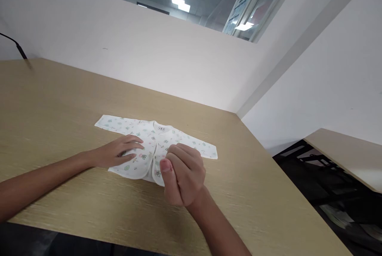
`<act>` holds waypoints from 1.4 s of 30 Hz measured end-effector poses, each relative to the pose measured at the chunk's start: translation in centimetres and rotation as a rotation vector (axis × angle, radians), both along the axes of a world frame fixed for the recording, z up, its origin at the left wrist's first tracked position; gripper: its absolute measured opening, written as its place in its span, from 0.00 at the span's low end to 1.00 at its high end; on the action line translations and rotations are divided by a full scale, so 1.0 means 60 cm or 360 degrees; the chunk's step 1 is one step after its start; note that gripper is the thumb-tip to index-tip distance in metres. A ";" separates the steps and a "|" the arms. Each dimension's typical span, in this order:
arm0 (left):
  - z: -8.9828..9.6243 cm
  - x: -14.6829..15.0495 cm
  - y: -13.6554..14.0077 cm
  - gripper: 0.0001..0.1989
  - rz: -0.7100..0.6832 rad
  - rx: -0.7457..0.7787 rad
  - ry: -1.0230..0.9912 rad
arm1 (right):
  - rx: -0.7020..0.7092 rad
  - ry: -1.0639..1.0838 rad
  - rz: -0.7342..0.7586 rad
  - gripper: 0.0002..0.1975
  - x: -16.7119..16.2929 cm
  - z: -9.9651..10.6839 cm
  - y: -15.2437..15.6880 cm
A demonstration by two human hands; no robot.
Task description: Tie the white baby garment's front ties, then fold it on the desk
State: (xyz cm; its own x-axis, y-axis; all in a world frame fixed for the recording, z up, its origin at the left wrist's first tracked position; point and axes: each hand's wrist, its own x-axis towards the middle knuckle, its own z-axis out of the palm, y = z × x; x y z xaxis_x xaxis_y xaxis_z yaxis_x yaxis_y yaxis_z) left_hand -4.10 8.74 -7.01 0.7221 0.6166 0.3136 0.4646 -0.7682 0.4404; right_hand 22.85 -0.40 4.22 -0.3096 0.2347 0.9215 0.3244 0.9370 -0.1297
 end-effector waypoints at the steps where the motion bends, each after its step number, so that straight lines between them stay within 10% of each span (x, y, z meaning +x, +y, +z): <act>1: 0.000 0.000 0.000 0.19 0.0002 -0.0003 0.0009 | 0.0014 -0.0024 -0.0011 0.18 0.000 0.000 0.000; 14: 0.001 0.000 -0.001 0.19 -0.0020 0.0030 -0.0025 | -0.0002 -0.0230 -0.0144 0.19 0.004 -0.014 0.012; 24: -0.007 0.002 -0.017 0.25 0.0033 0.0108 0.0156 | -0.1010 -0.0925 -0.0732 0.26 0.043 -0.187 0.124; 29: 0.011 0.008 -0.041 0.25 0.0030 0.0175 0.0171 | -0.1209 -0.1087 -0.0715 0.34 0.055 -0.204 0.097; 42: -0.025 -0.080 0.050 0.40 0.0922 -0.0042 0.0504 | -0.1659 -0.1111 -0.1450 0.40 0.204 -0.204 0.128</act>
State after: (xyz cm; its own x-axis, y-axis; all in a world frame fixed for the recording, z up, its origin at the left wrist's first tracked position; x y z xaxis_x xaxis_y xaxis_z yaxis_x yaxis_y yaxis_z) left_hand -8.91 11.75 -8.53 0.3258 0.9378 0.1200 0.9098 -0.3455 0.2300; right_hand 35.11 7.28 -7.99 0.0058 0.9997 -0.0256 0.9867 -0.0099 -0.1623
